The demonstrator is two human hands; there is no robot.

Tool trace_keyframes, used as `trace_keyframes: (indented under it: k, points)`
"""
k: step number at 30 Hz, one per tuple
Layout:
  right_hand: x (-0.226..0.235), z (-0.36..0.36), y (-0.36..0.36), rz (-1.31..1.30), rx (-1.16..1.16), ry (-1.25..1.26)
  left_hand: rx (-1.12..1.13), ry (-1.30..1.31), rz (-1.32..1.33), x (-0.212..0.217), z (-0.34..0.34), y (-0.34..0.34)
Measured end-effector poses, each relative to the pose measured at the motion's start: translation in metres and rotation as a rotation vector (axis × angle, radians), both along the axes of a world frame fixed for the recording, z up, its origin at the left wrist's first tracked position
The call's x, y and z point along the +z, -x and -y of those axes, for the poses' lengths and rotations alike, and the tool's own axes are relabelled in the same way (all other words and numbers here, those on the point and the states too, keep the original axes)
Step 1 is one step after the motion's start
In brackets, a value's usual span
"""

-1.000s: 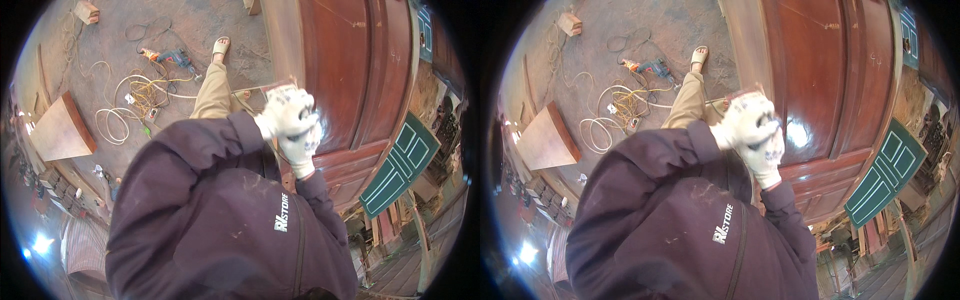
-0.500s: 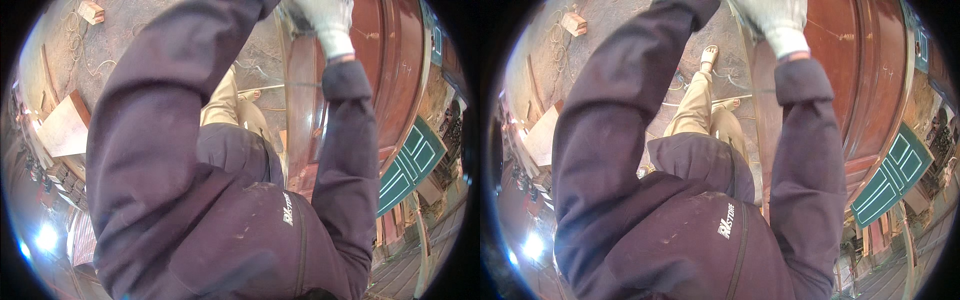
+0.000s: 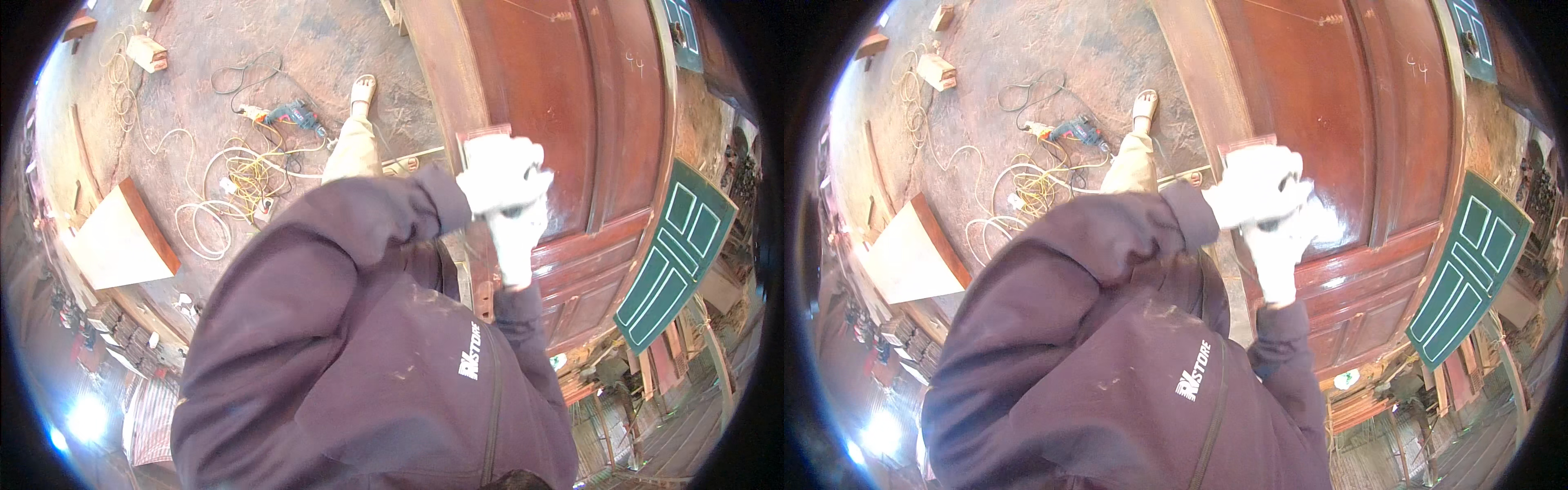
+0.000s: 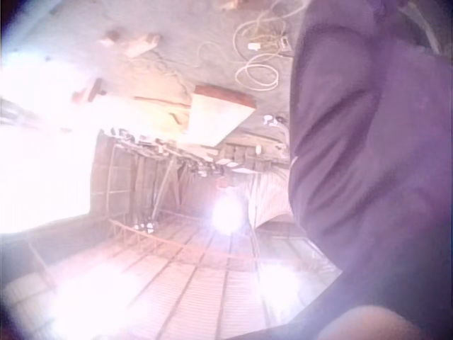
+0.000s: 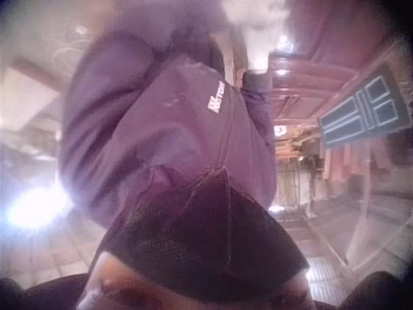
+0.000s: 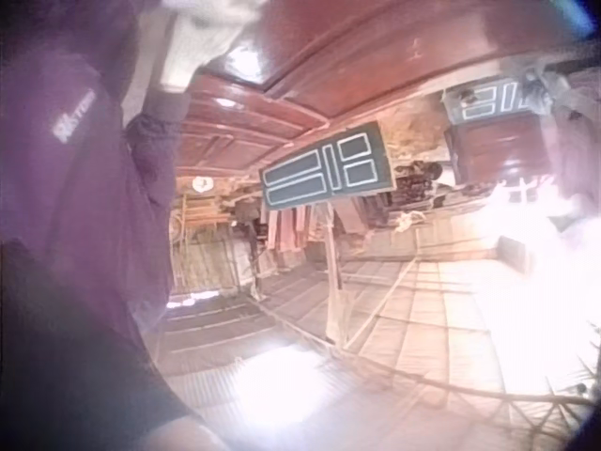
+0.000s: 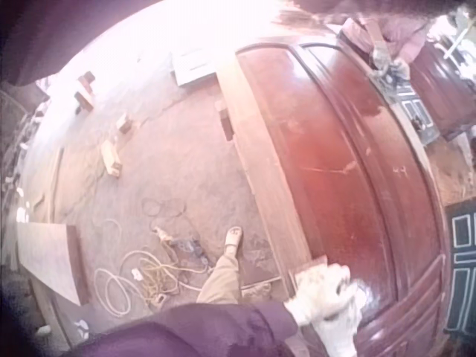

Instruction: The person applies a reddish paste to a wooden door using a small tool, then smooths and sands the surface with an electric sander. The door is worked on in sections, with repeated application and sanding.

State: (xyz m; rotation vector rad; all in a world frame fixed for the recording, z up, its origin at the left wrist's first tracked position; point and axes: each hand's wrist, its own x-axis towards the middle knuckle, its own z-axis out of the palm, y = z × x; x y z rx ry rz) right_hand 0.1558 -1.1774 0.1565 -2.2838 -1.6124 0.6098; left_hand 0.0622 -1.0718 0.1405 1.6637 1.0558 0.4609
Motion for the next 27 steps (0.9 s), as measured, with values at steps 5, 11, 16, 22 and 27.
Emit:
trace_keyframes:
  k: [5,11,16,22,27]
  points:
    - [-0.002,0.092,-0.025,0.019,0.066,-0.052,0.094,-0.218,0.083,-0.016,0.103,-0.032]
    - [-0.006,0.021,-0.012,0.038,0.199,-0.138,0.156,-0.072,0.144,-0.007,0.031,0.001]
    - [-0.007,-0.13,0.025,0.034,0.232,-0.175,0.17,-0.026,0.116,-0.014,-0.111,0.038]
    - [-0.016,-0.301,0.075,-0.008,0.316,-0.327,0.147,-0.129,0.127,-0.062,-0.271,0.09]
    - [-0.014,-0.374,0.083,0.012,0.202,-0.435,0.253,0.149,0.443,-0.033,-0.357,0.08]
